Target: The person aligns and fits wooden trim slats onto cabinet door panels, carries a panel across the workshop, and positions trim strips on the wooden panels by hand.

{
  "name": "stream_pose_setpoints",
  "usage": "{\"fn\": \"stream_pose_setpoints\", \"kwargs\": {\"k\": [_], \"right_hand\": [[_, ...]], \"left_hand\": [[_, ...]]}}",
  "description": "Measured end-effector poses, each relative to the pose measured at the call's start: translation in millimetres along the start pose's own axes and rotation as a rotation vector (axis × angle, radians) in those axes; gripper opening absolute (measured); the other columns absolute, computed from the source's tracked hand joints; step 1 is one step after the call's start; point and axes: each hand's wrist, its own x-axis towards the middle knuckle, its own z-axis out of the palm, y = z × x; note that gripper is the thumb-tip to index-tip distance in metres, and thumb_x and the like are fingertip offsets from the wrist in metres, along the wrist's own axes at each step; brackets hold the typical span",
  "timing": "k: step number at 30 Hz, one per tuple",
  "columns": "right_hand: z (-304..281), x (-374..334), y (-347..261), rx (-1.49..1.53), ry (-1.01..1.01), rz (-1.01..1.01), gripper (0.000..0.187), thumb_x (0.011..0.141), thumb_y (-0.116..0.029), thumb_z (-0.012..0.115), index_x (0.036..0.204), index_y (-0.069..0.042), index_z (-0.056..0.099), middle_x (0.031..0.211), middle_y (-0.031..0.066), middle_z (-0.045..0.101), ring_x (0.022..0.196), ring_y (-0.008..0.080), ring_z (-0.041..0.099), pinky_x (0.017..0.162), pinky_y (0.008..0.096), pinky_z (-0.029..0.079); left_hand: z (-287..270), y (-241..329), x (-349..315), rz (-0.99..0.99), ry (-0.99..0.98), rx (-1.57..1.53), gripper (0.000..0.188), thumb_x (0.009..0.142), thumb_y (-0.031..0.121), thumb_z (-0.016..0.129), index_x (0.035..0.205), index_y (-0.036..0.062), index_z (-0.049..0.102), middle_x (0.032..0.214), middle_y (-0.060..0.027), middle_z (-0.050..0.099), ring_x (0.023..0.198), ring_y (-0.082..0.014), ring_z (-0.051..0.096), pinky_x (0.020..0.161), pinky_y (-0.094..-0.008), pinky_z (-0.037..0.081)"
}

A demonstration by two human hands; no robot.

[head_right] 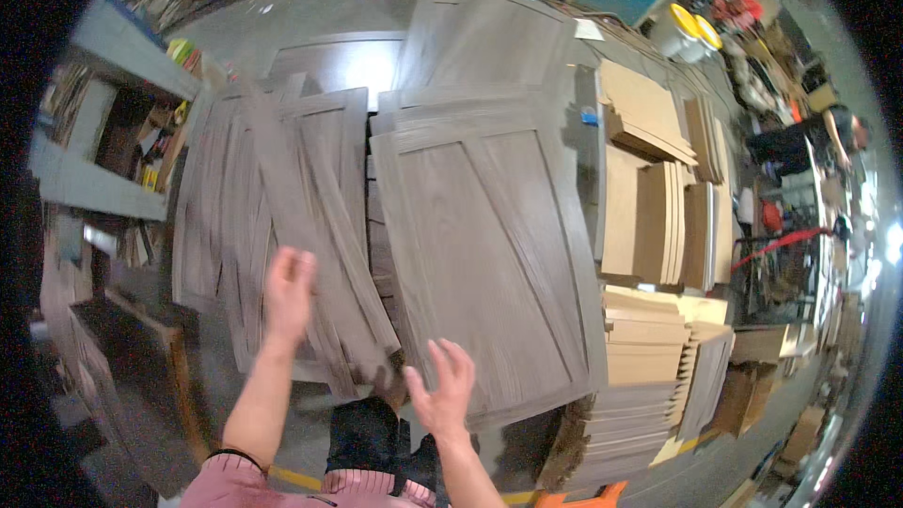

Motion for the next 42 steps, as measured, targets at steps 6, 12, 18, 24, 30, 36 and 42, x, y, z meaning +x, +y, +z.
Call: {"fn": "stream_pose_setpoints", "kwargs": {"k": [6, 12, 18, 24, 30, 36, 42], "right_hand": [[-16.2, -24.1, 41.4, -0.306, -0.115, 0.396, 0.075, 0.081, -0.033, 0.080, 0.145, -0.010, 0.049, 0.118, 0.0170, 0.064, 0.107, 0.0380, 0.063, 0.089, 0.0487, 0.052], [-48.2, -53.4, 73.4, -0.330, -0.030, 0.433, 0.066, 0.084, -0.028, 0.080, 0.140, -0.007, 0.054, 0.114, 0.0202, 0.066, 0.104, 0.0402, 0.064, 0.087, 0.0461, 0.053], [-26.3, -37.7, 63.4, -0.260, 0.040, 0.487, 0.064, 0.084, -0.030, 0.079, 0.139, -0.006, 0.055, 0.110, 0.0197, 0.065, 0.101, 0.0417, 0.064, 0.086, 0.0470, 0.053], [-6.7, -36.4, 69.8, -0.267, 0.082, 0.500, 0.061, 0.083, -0.028, 0.080, 0.136, -0.006, 0.058, 0.105, 0.0172, 0.062, 0.097, 0.0386, 0.063, 0.081, 0.0469, 0.053], [10.5, -20.9, 74.4, -0.392, 0.255, 0.427, 0.060, 0.076, -0.025, 0.084, 0.130, -0.010, 0.063, 0.113, 0.0127, 0.059, 0.106, 0.0327, 0.055, 0.091, 0.0471, 0.043], [26.8, -18.5, 92.1, -0.418, 0.401, 0.404, 0.052, 0.077, -0.031, 0.083, 0.122, -0.012, 0.069, 0.109, 0.0061, 0.061, 0.101, 0.0276, 0.057, 0.089, 0.0434, 0.043], [30.9, -18.0, 100.3, -0.271, 0.487, 0.383, 0.047, 0.077, -0.028, 0.083, 0.121, -0.015, 0.071, 0.105, 0.0007, 0.059, 0.097, 0.0228, 0.056, 0.086, 0.0407, 0.040]], "left_hand": [[141.6, -58.9, -19.7, -0.216, -0.491, -0.175, 0.027, 0.099, 0.026, 0.065, 0.109, 0.0024, 0.057, 0.088, -0.0066, 0.061, 0.074, -0.0140, 0.061, 0.065, -0.0303, 0.054], [192.4, -47.6, 29.7, 0.544, -0.325, 0.518, 0.060, 0.094, 0.031, 0.066, 0.148, 0.0139, 0.047, 0.151, -0.0170, 0.042, 0.140, -0.0340, 0.039, 0.114, -0.0528, 0.031], [210.1, -62.7, 111.3, 0.788, -0.405, 0.892, 0.061, 0.098, 0.047, 0.056, 0.151, 0.0197, 0.045, 0.161, -0.0071, 0.036, 0.149, -0.0275, 0.029, 0.121, -0.0497, 0.020], [210.4, -52.4, 124.5, 0.809, -0.444, 0.916, 0.064, 0.094, 0.047, 0.060, 0.151, 0.0223, 0.046, 0.161, -0.0053, 0.036, 0.147, -0.0263, 0.032, 0.119, -0.0493, 0.022], [215.0, -47.9, 122.4, 0.778, -0.476, 0.975, 0.068, 0.092, 0.048, 0.061, 0.153, 0.0263, 0.042, 0.163, -0.0024, 0.033, 0.144, -0.0274, 0.034, 0.115, -0.0575, 0.026], [224.6, -64.2, 129.6, 0.804, -0.396, 1.137, 0.070, 0.091, 0.056, 0.058, 0.155, 0.0356, 0.036, 0.165, 0.0042, 0.029, 0.145, -0.0288, 0.033, 0.113, -0.0723, 0.025], [226.4, -70.1, 145.9, 0.882, -0.401, 1.140, 0.066, 0.095, 0.058, 0.054, 0.155, 0.0366, 0.037, 0.164, 0.0037, 0.032, 0.145, -0.0331, 0.033, 0.113, -0.0716, 0.022]]}}
